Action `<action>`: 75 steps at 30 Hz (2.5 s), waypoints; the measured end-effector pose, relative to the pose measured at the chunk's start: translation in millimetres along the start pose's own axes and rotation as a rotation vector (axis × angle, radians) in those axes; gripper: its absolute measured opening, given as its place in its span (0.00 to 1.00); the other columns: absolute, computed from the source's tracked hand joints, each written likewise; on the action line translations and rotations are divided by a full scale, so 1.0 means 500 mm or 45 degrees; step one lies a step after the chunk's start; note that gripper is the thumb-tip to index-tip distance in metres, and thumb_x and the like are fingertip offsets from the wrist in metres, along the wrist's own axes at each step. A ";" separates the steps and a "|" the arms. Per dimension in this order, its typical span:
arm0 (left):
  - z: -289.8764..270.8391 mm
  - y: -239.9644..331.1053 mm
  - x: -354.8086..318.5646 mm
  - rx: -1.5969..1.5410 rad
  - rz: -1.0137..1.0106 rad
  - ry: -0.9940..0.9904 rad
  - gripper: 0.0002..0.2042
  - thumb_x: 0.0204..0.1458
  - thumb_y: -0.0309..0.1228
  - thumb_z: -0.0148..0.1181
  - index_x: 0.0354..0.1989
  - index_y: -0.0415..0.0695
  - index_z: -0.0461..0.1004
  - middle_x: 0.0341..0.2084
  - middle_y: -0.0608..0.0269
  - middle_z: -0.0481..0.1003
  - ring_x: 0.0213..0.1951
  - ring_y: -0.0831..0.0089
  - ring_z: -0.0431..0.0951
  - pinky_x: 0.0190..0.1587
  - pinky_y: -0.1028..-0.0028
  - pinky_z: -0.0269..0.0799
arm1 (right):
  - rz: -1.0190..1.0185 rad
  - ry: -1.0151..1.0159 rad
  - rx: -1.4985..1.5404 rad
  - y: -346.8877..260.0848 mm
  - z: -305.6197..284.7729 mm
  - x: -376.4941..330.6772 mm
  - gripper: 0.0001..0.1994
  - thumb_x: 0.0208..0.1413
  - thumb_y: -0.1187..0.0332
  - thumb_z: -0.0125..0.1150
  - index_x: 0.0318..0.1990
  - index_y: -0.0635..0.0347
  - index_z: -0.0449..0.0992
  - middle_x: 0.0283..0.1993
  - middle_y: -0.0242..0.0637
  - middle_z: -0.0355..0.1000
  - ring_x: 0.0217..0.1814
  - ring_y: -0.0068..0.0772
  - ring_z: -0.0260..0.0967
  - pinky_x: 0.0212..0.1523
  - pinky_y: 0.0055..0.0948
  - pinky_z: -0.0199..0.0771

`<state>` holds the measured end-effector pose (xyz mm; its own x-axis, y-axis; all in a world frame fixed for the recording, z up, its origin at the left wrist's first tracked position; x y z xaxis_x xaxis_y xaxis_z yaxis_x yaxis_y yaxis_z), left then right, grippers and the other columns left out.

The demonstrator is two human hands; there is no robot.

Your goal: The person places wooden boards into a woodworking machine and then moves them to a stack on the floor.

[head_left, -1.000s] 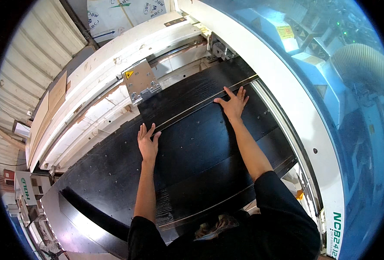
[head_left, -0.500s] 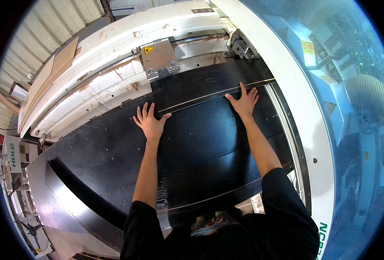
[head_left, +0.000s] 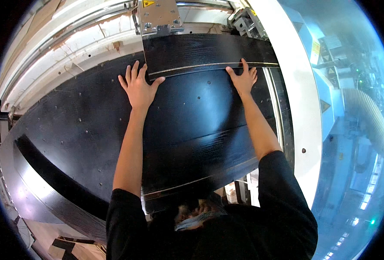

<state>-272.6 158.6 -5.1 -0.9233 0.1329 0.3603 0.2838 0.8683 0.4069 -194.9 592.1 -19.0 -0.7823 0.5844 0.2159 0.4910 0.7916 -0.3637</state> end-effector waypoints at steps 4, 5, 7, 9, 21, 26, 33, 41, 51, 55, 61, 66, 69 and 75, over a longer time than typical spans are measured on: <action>-0.001 -0.004 -0.005 -0.026 0.022 0.052 0.39 0.46 0.64 0.67 0.60 0.48 0.75 0.68 0.56 0.66 0.72 0.49 0.58 0.71 0.32 0.41 | -0.043 0.041 0.003 0.006 0.002 0.005 0.53 0.41 0.20 0.61 0.73 0.35 0.61 0.75 0.76 0.44 0.82 0.71 0.31 0.77 0.63 0.28; 0.001 -0.002 0.001 -0.022 0.020 0.047 0.39 0.46 0.64 0.67 0.61 0.48 0.75 0.67 0.56 0.66 0.72 0.49 0.58 0.71 0.32 0.41 | -0.044 0.048 -0.007 0.006 0.000 0.009 0.52 0.41 0.21 0.61 0.73 0.35 0.61 0.75 0.76 0.44 0.81 0.72 0.32 0.77 0.64 0.29; 0.001 0.001 0.003 0.007 0.023 0.021 0.40 0.47 0.64 0.66 0.62 0.48 0.74 0.67 0.56 0.65 0.72 0.49 0.58 0.71 0.33 0.41 | -0.049 0.077 -0.011 0.006 -0.003 0.010 0.51 0.41 0.22 0.63 0.72 0.33 0.63 0.74 0.75 0.46 0.81 0.71 0.33 0.76 0.63 0.30; 0.001 -0.002 0.003 0.003 0.024 0.053 0.40 0.46 0.64 0.67 0.61 0.46 0.72 0.67 0.56 0.65 0.72 0.49 0.57 0.71 0.34 0.41 | -0.058 0.068 0.002 0.003 -0.001 0.010 0.51 0.40 0.22 0.64 0.72 0.33 0.63 0.74 0.75 0.47 0.82 0.69 0.34 0.76 0.63 0.31; -0.015 0.001 0.005 -0.123 -0.071 0.043 0.39 0.41 0.59 0.74 0.51 0.40 0.67 0.66 0.46 0.64 0.72 0.49 0.57 0.72 0.35 0.43 | -0.040 0.035 -0.027 0.011 -0.001 0.013 0.53 0.40 0.20 0.62 0.74 0.32 0.61 0.76 0.71 0.45 0.83 0.65 0.32 0.77 0.61 0.30; -0.018 0.007 -0.002 -0.134 -0.099 0.031 0.38 0.41 0.57 0.76 0.50 0.40 0.67 0.66 0.47 0.64 0.72 0.50 0.58 0.72 0.37 0.43 | 0.003 0.044 -0.010 0.007 -0.008 -0.001 0.51 0.41 0.21 0.62 0.74 0.32 0.61 0.77 0.72 0.43 0.83 0.65 0.34 0.78 0.58 0.30; -0.020 0.002 0.001 -0.057 -0.089 0.013 0.38 0.42 0.60 0.74 0.50 0.41 0.68 0.66 0.49 0.64 0.73 0.53 0.56 0.73 0.39 0.41 | 0.004 0.096 0.008 -0.012 -0.012 -0.004 0.51 0.41 0.22 0.62 0.72 0.34 0.64 0.75 0.73 0.46 0.83 0.64 0.35 0.78 0.57 0.31; -0.045 0.031 0.009 -0.074 -0.012 0.025 0.37 0.42 0.55 0.76 0.53 0.43 0.70 0.65 0.51 0.67 0.70 0.55 0.60 0.71 0.42 0.47 | 0.016 -0.001 0.031 -0.042 -0.070 -0.026 0.49 0.42 0.26 0.65 0.71 0.39 0.66 0.75 0.73 0.44 0.81 0.71 0.33 0.77 0.62 0.29; -0.003 0.021 0.014 0.023 0.117 -0.019 0.46 0.49 0.66 0.63 0.66 0.42 0.60 0.66 0.46 0.64 0.71 0.49 0.58 0.72 0.43 0.46 | -0.259 -0.286 0.162 -0.116 -0.078 -0.249 0.40 0.58 0.39 0.60 0.72 0.50 0.61 0.76 0.69 0.45 0.80 0.70 0.39 0.78 0.59 0.38; -0.017 0.037 -0.024 0.035 0.196 -0.096 0.46 0.53 0.67 0.58 0.69 0.42 0.58 0.68 0.43 0.61 0.72 0.46 0.55 0.73 0.45 0.45 | -0.442 -0.225 0.541 -0.171 -0.209 -0.485 0.27 0.62 0.54 0.61 0.67 0.50 0.68 0.71 0.55 0.62 0.78 0.55 0.51 0.78 0.59 0.40; -0.029 0.062 -0.103 0.045 0.285 -0.246 0.43 0.56 0.64 0.57 0.72 0.45 0.57 0.72 0.42 0.56 0.74 0.44 0.51 0.74 0.44 0.43 | -0.328 0.004 0.713 -0.070 -0.291 -0.717 0.16 0.58 0.64 0.66 0.54 0.52 0.78 0.61 0.46 0.73 0.69 0.50 0.65 0.71 0.52 0.58; -0.029 0.089 -0.144 0.023 0.309 -0.341 0.42 0.57 0.64 0.56 0.73 0.48 0.57 0.74 0.41 0.52 0.75 0.44 0.48 0.74 0.44 0.40 | -0.272 0.354 0.625 0.040 -0.384 -0.762 0.15 0.52 0.70 0.69 0.49 0.53 0.80 0.57 0.44 0.75 0.62 0.49 0.70 0.62 0.47 0.67; -0.027 0.093 -0.167 -0.023 0.316 -0.467 0.43 0.57 0.65 0.55 0.74 0.50 0.56 0.75 0.41 0.48 0.76 0.44 0.44 0.75 0.44 0.35 | 0.029 0.719 0.405 0.171 -0.445 -0.774 0.17 0.49 0.72 0.69 0.49 0.54 0.80 0.57 0.44 0.74 0.61 0.50 0.70 0.60 0.47 0.66; -0.068 0.137 -0.263 -0.201 0.372 -0.697 0.43 0.57 0.66 0.54 0.75 0.53 0.57 0.77 0.41 0.42 0.78 0.45 0.38 0.75 0.44 0.29 | 0.551 1.025 -0.105 0.450 -0.517 -0.887 0.30 0.53 0.68 0.65 0.65 0.59 0.67 0.67 0.56 0.63 0.70 0.64 0.55 0.69 0.56 0.53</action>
<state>-122.9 184.4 3.9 -0.7888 0.6145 0.0109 0.5397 0.6841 0.4906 361.4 557.0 37.5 -0.0357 0.7562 0.6533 0.7287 0.4671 -0.5008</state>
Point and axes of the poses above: each hand's wrist, its own x-axis towards the middle knuckle, its own z-axis out of the palm, y = z × x, the point moved 8 cm from there along x, towards the middle knuckle
